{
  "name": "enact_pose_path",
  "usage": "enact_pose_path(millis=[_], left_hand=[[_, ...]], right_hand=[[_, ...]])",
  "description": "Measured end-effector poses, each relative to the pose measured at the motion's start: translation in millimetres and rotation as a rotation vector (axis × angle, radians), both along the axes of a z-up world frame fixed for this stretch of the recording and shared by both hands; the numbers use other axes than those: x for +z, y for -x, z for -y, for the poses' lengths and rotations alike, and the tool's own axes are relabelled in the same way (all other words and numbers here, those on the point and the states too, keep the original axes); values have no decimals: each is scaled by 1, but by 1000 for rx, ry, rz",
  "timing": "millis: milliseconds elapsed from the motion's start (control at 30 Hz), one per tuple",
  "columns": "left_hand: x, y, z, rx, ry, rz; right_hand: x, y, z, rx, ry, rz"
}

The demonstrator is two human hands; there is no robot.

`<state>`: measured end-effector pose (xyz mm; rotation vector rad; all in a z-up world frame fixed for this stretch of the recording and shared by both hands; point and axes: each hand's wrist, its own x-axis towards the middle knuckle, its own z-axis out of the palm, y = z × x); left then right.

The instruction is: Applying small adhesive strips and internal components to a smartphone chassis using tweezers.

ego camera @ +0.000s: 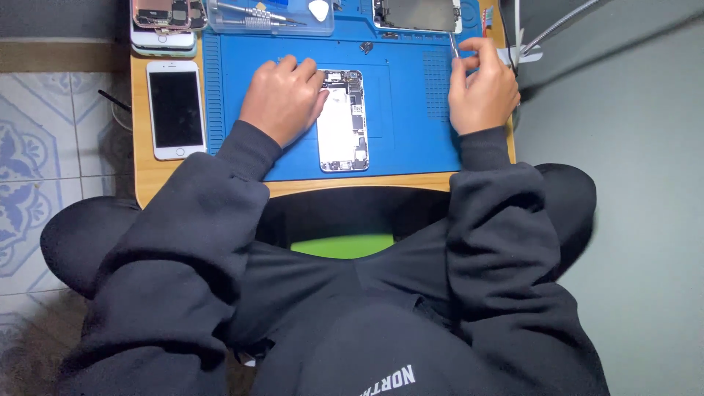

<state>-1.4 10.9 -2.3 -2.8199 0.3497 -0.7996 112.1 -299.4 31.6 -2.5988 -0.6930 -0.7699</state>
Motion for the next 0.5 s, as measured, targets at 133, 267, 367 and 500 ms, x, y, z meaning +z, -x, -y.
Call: enact_pose_path(millis=[133, 267, 367, 500], left_hand=[[-2, -3, -4, -21, 7, -8], [-3, -2, -5, -42, 58, 31], [-7, -2, -6, -39, 74, 43], [-4, -2, -4, -42, 90, 52]], right_hand=[[-33, -20, 11, -152, 124, 2], [-42, -24, 7, -155, 177, 136], [-45, -23, 2, -134, 211, 192], [-47, -24, 0, -140, 235, 223]])
